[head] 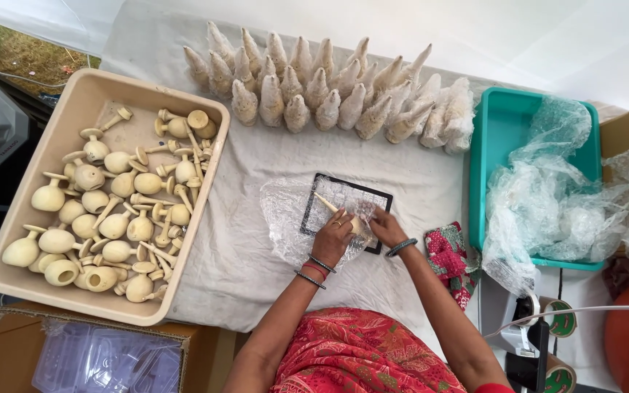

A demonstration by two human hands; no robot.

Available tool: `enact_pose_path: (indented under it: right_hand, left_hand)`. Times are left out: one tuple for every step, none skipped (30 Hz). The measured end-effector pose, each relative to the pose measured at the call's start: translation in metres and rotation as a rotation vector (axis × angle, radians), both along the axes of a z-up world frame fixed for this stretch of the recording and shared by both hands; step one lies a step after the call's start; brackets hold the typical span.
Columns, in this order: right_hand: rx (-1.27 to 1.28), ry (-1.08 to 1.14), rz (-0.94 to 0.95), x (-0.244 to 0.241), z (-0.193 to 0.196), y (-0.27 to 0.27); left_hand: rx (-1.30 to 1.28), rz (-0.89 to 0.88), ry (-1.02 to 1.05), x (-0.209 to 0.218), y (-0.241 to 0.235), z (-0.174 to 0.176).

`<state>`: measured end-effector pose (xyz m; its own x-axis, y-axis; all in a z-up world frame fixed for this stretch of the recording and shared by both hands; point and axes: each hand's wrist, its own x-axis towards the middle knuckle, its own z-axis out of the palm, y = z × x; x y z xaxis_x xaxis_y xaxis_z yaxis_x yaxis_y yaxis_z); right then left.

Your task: The person wipes a small wooden object with a cloth, then wraps it in bubble wrap. They secure the bubble wrap with tape and place the wrapped item on the table with other finished items.

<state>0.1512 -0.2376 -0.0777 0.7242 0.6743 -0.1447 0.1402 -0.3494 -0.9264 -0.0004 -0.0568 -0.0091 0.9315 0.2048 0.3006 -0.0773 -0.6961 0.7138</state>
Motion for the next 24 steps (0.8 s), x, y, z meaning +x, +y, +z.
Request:
enact_pose_path:
  right_hand:
    - [-0.07,0.162,0.005,-0.004,-0.016,-0.004]
    - [-0.071,0.163,0.007,-0.013,-0.009,0.0]
    - [-0.213,0.068,0.065,-0.023,-0.002,0.004]
    - [-0.355,-0.03,0.124,-0.033,0.005,0.007]
    - [-0.356,-0.027,0.124,-0.044,0.033,0.017]
    - [-0.259,-0.208,0.161,-0.056,0.062,0.026]
    - [-0.158,-0.39,0.195,-0.066,0.091,0.036]
    - [-0.157,-0.389,0.193,-0.069,0.094,0.038]
    - [-0.228,-0.552,0.232,-0.072,0.098,0.04]
    - [-0.299,-0.714,0.27,-0.074,0.102,0.042]
    - [-0.299,-0.717,0.27,-0.075,0.102,0.043]
    - [-0.327,-0.754,0.274,-0.075,0.103,0.043]
    - [-0.353,-0.788,0.276,-0.078,0.102,0.045]
    - [-0.351,-0.788,0.276,-0.079,0.104,0.046]
    - [-0.361,-0.806,0.273,-0.081,0.106,0.046]
    - [-0.372,-0.824,0.271,-0.084,0.108,0.047]
    - [-0.369,-0.823,0.273,-0.085,0.108,0.046]
    - [-0.382,-0.812,0.268,-0.086,0.108,0.046]
    - [-0.392,-0.807,0.265,-0.085,0.109,0.047]
    - [-0.387,-0.812,0.271,-0.085,0.108,0.047]
    - [-0.366,-0.828,0.261,-0.084,0.106,0.048]
    - [-0.344,-0.844,0.251,-0.083,0.105,0.048]
    - [-0.34,-0.847,0.254,-0.083,0.106,0.05]
    - [-0.338,-0.777,0.231,-0.084,0.107,0.051]
  left_hand:
    - [-0.004,0.006,-0.008,0.001,0.0,-0.003]
    - [-0.005,0.009,-0.007,0.001,0.0,-0.006]
    - [-0.03,0.028,-0.003,0.001,0.0,-0.009]
    - [-0.055,0.048,0.001,0.001,-0.001,-0.013]
    - [-0.056,0.048,0.004,-0.002,-0.001,-0.011]
    - [-0.087,0.075,0.009,-0.004,-0.001,-0.009]
    - [-0.116,0.099,0.012,-0.006,-0.001,-0.007]
    - [-0.115,0.097,0.013,-0.008,0.0,-0.005]
    - [-0.167,0.141,0.037,-0.009,0.0,-0.003]
    - [-0.218,0.185,0.06,-0.01,0.0,-0.002]
    - [-0.218,0.185,0.057,-0.011,0.003,-0.002]
    - [-0.176,0.178,0.092,-0.011,0.007,-0.003]
    - [-0.132,0.17,0.129,-0.014,0.011,-0.005]
    - [-0.13,0.17,0.129,-0.017,0.019,0.011]
    - [-0.142,0.346,0.024,-0.02,0.026,0.026]
    - [-0.153,0.521,-0.083,-0.024,0.033,0.042]
    - [-0.151,0.524,-0.082,-0.025,0.035,0.052]
    - [-0.083,0.469,-0.13,-0.027,0.037,0.063]
    - [-0.015,0.417,-0.183,-0.027,0.041,0.074]
    - [-0.012,0.424,-0.186,-0.03,0.037,0.066]
    - [0.136,0.236,-0.071,-0.033,0.035,0.057]
    - [0.282,0.048,0.047,-0.035,0.033,0.049]
    - [0.285,0.052,0.046,-0.044,0.032,0.041]
    - [0.243,0.027,0.239,-0.051,0.032,0.033]
